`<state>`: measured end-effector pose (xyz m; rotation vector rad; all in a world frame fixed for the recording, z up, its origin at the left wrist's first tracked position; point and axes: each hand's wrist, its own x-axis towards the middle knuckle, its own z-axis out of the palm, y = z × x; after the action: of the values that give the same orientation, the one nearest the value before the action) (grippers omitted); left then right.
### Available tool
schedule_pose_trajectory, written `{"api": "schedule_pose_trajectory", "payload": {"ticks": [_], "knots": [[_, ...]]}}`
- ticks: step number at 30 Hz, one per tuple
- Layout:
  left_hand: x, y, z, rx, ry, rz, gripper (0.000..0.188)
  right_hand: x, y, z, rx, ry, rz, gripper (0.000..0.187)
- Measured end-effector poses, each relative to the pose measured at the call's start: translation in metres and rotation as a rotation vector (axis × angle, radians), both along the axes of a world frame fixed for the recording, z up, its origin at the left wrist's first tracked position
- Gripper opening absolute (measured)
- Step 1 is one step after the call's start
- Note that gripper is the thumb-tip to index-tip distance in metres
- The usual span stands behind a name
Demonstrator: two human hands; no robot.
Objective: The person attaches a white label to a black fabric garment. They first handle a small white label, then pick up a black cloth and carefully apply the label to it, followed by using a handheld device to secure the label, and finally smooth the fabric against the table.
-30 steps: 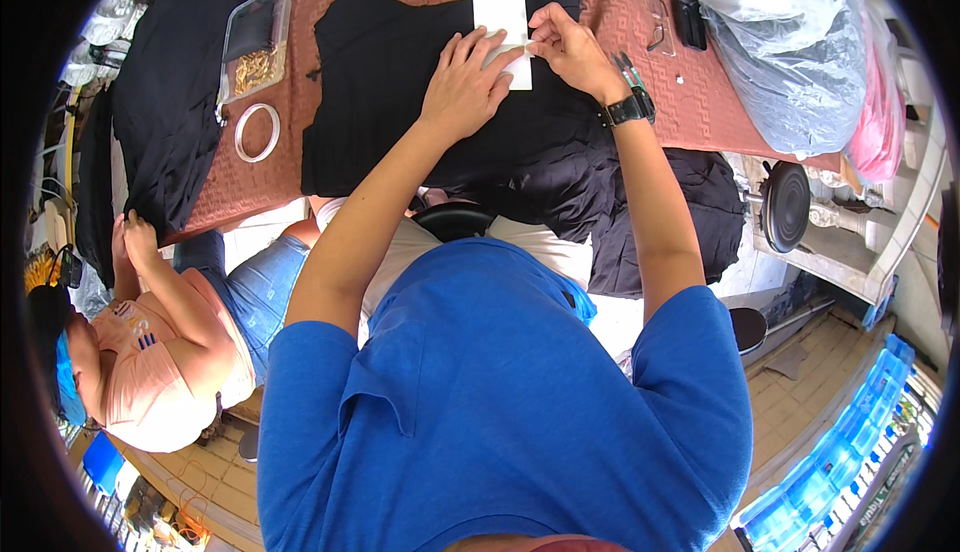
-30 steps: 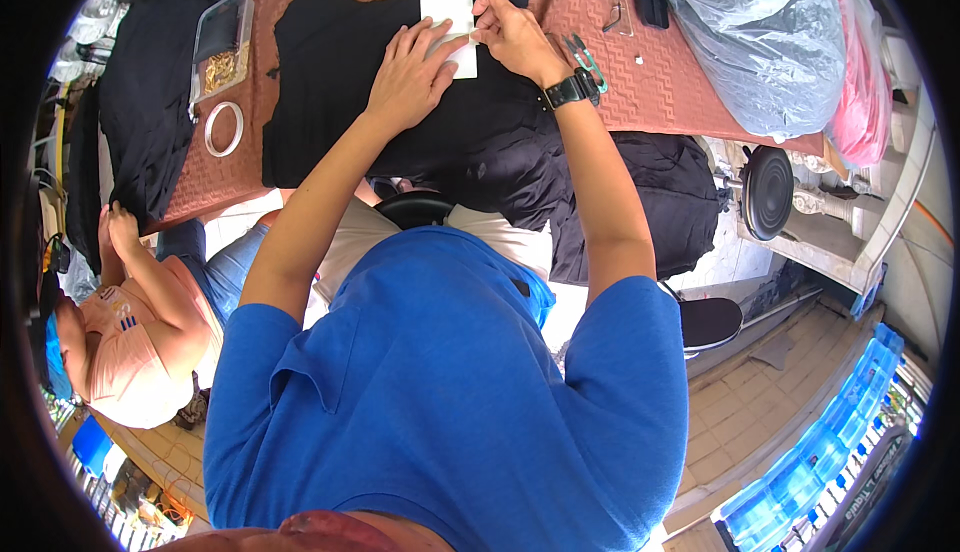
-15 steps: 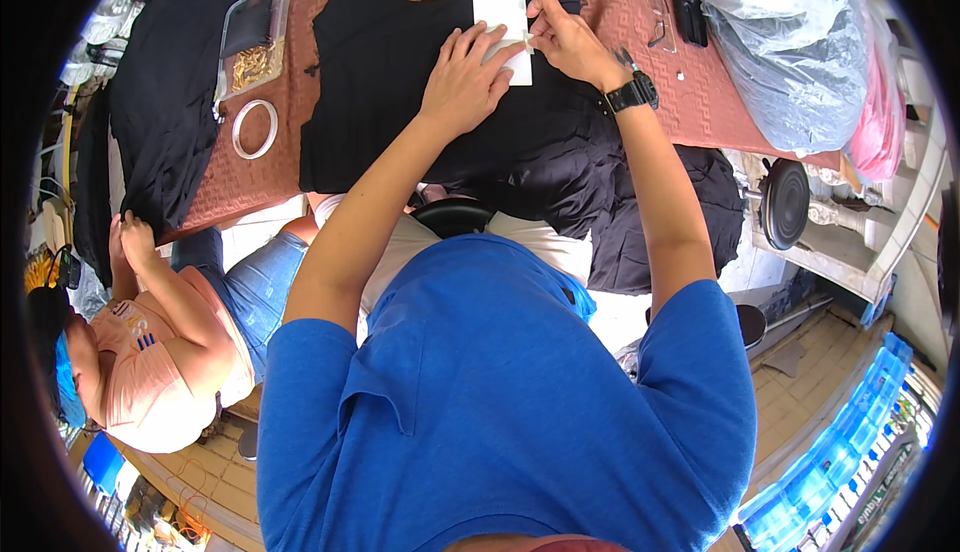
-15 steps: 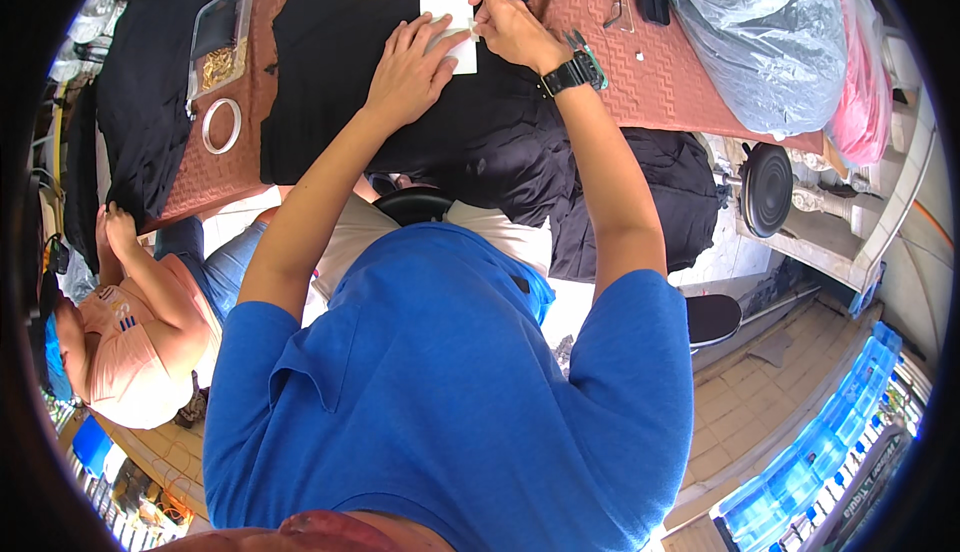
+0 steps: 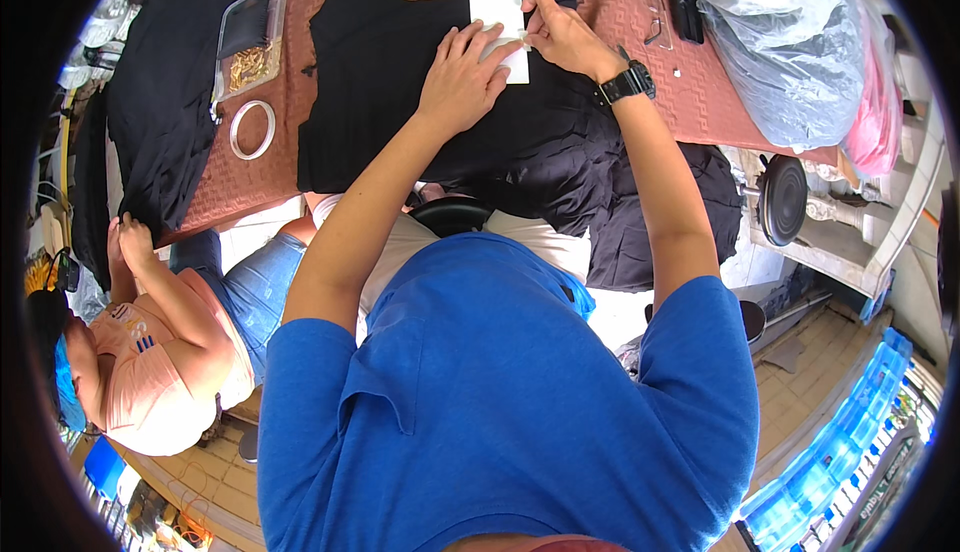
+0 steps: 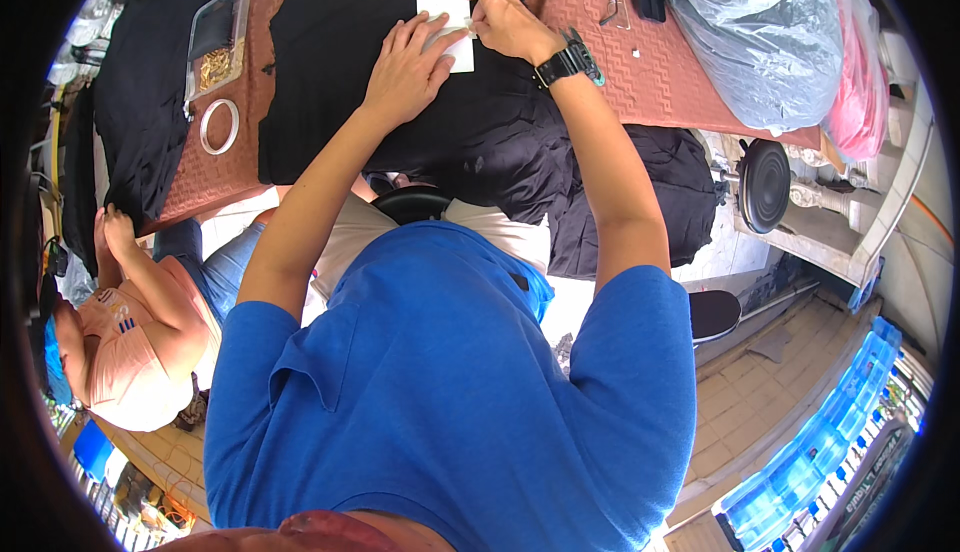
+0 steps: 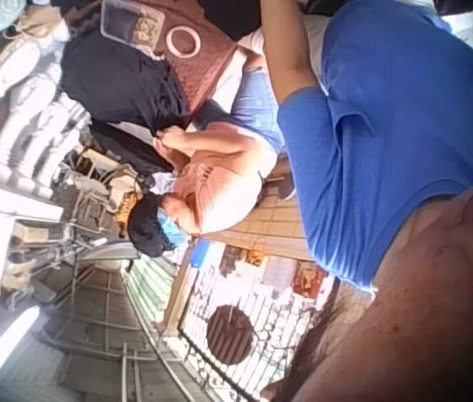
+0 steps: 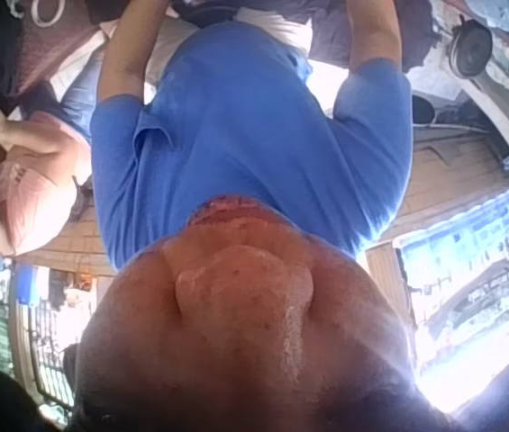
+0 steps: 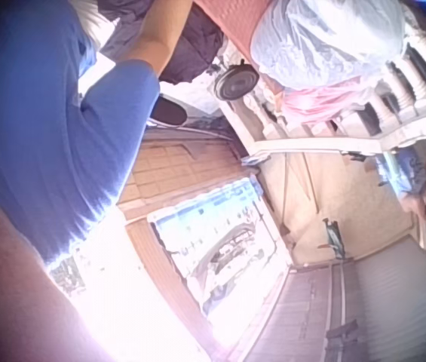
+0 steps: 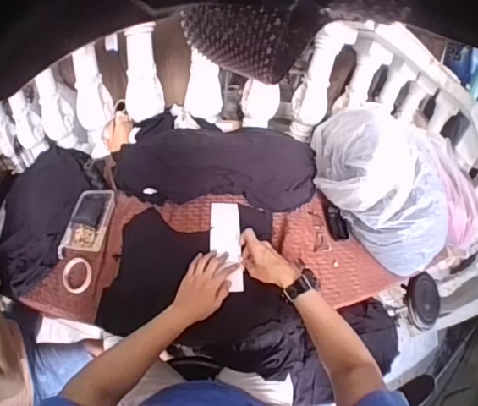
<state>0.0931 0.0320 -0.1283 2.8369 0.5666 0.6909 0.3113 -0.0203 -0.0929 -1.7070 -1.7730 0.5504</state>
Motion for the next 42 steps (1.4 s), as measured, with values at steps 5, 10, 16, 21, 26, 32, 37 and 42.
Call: {"api": "schedule_pose_trajectory", "payload": {"ticks": [5, 10, 16, 21, 26, 32, 37, 42], "knots": [[0.001, 0.0, 0.002, -0.017, -0.014, -0.005, 0.039, -0.001, -0.012, 0.001, 0.069, 0.053, -0.059, 0.041], [-0.001, 0.0, 0.001, -0.009, -0.004, 0.003, 0.04, -0.021, -0.032, 0.006, 0.26, 0.055, -0.077, 0.037], [0.001, -0.001, -0.001, -0.01, -0.01, 0.007, 0.04, -0.035, -0.045, -0.003, 0.306, 0.066, -0.146, 0.032], [0.001, -0.001, 0.001, -0.019, -0.023, -0.002, 0.04, -0.041, -0.047, -0.008, 0.325, -0.026, -0.17, 0.032], [0.002, 0.008, 0.008, -0.183, -0.136, 0.048, 0.044, -0.04, -0.047, -0.01, 0.326, -0.161, -0.137, 0.032], [0.021, 0.014, 0.032, -0.466, 0.055, 0.483, 0.045, -0.047, -0.047, -0.004, 0.297, -0.228, -0.114, 0.027], [0.037, 0.035, 0.025, -0.75, -0.013, 0.566, 0.046, -0.046, -0.049, -0.003, 0.308, -0.231, -0.118, 0.023], [0.042, 0.033, 0.037, -0.923, -0.173, 0.513, 0.042, -0.049, -0.048, -0.003, 0.305, -0.22, -0.134, 0.025]]}}
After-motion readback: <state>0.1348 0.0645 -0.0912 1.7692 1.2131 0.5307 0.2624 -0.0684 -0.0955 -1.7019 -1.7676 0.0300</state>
